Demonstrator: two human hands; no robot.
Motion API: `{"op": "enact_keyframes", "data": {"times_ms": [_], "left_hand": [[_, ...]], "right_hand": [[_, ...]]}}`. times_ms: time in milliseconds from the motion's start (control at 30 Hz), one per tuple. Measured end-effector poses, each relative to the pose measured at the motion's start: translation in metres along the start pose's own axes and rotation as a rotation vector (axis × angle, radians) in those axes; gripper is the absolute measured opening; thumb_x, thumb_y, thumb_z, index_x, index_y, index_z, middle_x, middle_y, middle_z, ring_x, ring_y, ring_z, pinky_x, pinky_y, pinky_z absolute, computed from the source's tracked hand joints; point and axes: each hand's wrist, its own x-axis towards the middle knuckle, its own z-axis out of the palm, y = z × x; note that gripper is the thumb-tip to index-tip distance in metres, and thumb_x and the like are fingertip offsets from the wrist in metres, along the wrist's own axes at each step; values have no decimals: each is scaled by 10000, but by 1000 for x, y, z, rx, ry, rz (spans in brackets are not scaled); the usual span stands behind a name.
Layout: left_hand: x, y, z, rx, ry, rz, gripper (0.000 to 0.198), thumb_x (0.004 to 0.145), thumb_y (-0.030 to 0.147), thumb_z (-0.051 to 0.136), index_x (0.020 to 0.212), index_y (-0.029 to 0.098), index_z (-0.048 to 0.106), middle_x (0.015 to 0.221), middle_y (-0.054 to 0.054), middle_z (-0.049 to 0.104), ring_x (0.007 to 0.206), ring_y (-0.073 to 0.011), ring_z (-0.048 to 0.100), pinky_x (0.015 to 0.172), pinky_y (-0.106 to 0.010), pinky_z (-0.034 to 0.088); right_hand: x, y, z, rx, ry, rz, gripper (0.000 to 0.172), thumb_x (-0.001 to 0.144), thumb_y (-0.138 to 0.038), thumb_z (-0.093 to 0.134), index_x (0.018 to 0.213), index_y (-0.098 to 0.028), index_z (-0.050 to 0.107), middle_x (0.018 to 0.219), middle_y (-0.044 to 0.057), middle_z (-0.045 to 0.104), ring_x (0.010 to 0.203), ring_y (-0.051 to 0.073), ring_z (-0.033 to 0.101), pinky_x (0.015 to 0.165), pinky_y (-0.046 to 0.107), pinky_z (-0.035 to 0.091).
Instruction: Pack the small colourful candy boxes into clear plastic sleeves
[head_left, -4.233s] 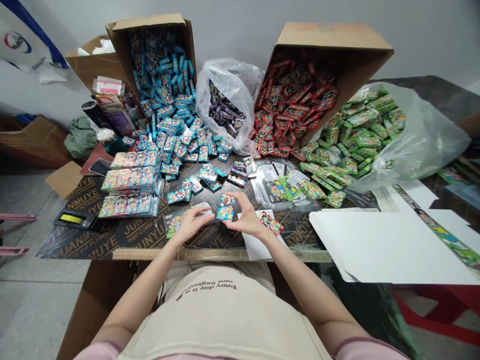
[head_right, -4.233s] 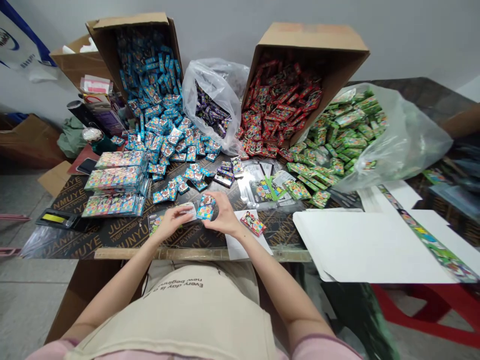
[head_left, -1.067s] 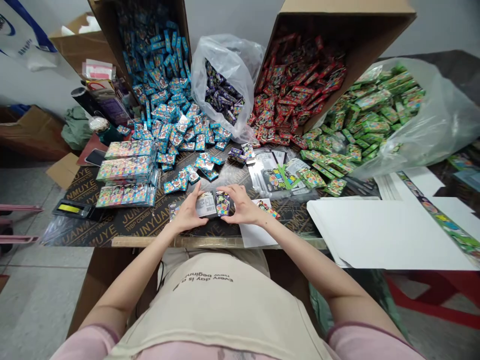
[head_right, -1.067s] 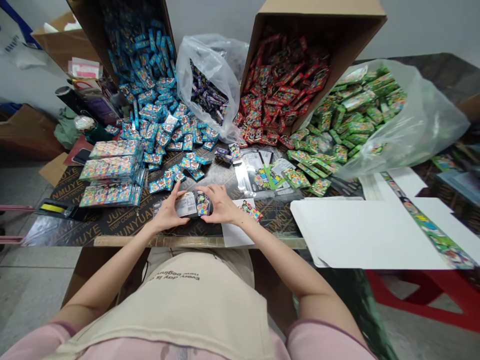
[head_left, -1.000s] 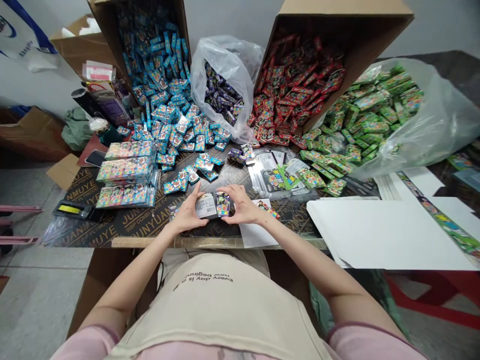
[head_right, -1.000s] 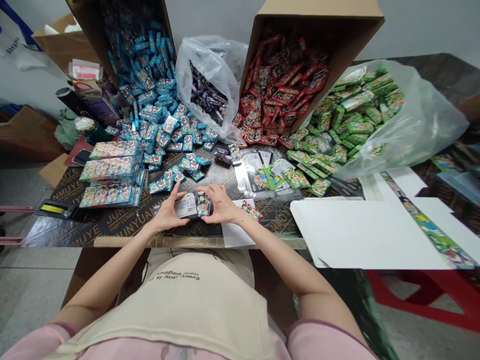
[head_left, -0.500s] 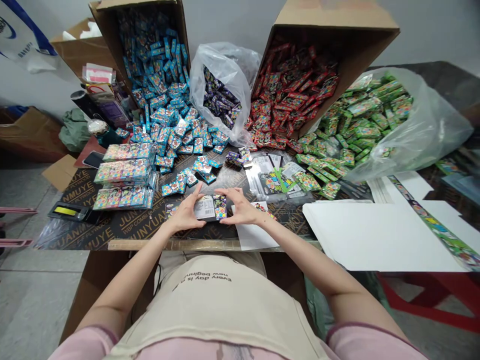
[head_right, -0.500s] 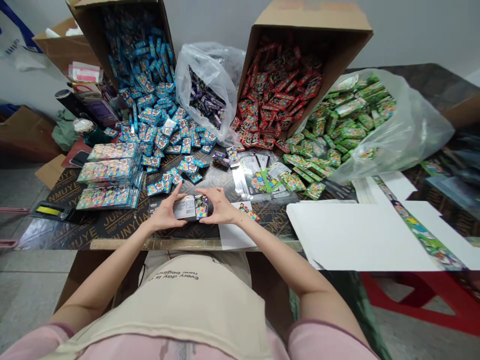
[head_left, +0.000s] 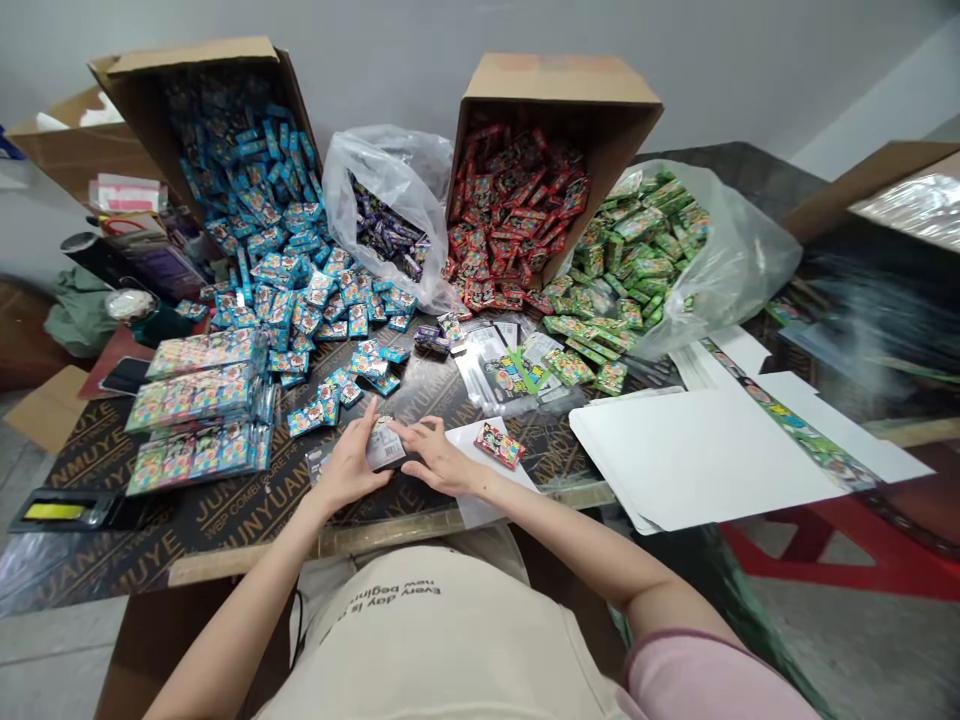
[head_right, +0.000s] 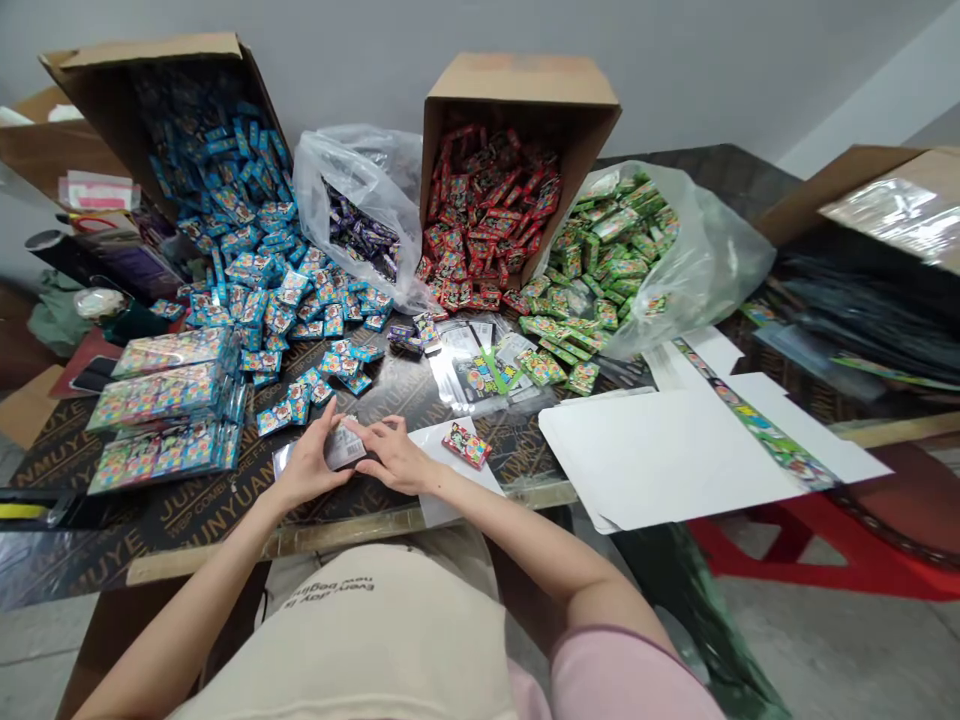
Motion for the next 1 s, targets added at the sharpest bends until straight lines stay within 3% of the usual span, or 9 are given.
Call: {"op": "enact_keyframes", "data": {"times_ms": [100,200,300,433,533,667,733,833,1000], "left_hand": [[-1,-3,8,14,-21,-56,1149,630,225,714,1522,251,-10,1300,-99,521,1195,-278,510,1040,-460,394],[-4,-6,17,45,-116,-75,1138,612,199,702,1525,251,23,1282,-104,510,1158,-286,498,1029,-466,392],[-8,-7,28,70,-208,-71,1103,591,153,668,1525,252,89,1258,-107,514,1142,-304,478,1023,-492,379],[-12,-7,39,60,-199,-99,1076,585,144,640,1520,287,126,1309,-103,483,1206,-323,430,1055,-520,333],[-12,-6,39,53,-183,-105,1049,584,153,629,1516,272,162,1311,-103,485,1218,-319,427,1065,-513,326],[-12,-6,38,53,-192,-109,1026,585,157,630,1508,261,194,1321,-111,479,1221,-322,421,1065,-516,323],[-12,-6,38,59,-193,-104,1021,587,155,633,1506,263,199,1325,-111,470,1222,-321,417,1065,-513,323],[-12,-6,37,73,-188,-87,1013,590,158,640,1502,243,210,1310,-114,467,1209,-311,416,1060,-494,328],[-16,-8,31,81,-195,-84,1041,596,162,661,1509,254,171,1284,-108,484,1171,-308,436,1029,-495,346]], "right_hand": [[20,48,-28,-112,225,179,508,942,-404,435,1423,-247,387,1002,65,690,1033,250,560,979,464,318],[53,124,-78,-365,515,499,456,902,-305,453,1341,-185,486,1250,149,588,1175,312,471,979,494,327],[80,193,-121,-509,402,649,593,802,-167,501,1388,-125,419,1470,205,387,1324,379,319,990,570,291],[97,236,-145,-496,263,578,597,747,-115,542,1339,-117,470,1364,201,526,1306,362,363,1015,589,258],[99,240,-154,-465,288,545,418,821,-141,471,1229,-117,559,1174,176,653,1186,311,495,1020,532,293],[93,220,-155,-361,468,544,435,941,-248,268,1277,-117,512,1197,176,628,1069,268,573,954,455,401],[83,202,-137,-126,507,503,444,953,-336,260,1251,-146,528,1165,143,642,972,241,614,833,397,486],[61,168,-87,182,302,463,411,921,-418,355,1176,-181,573,951,72,692,764,200,638,666,343,525],[30,128,-26,162,170,445,436,856,-475,507,1159,-175,598,1094,127,645,997,253,613,875,450,486]]}}
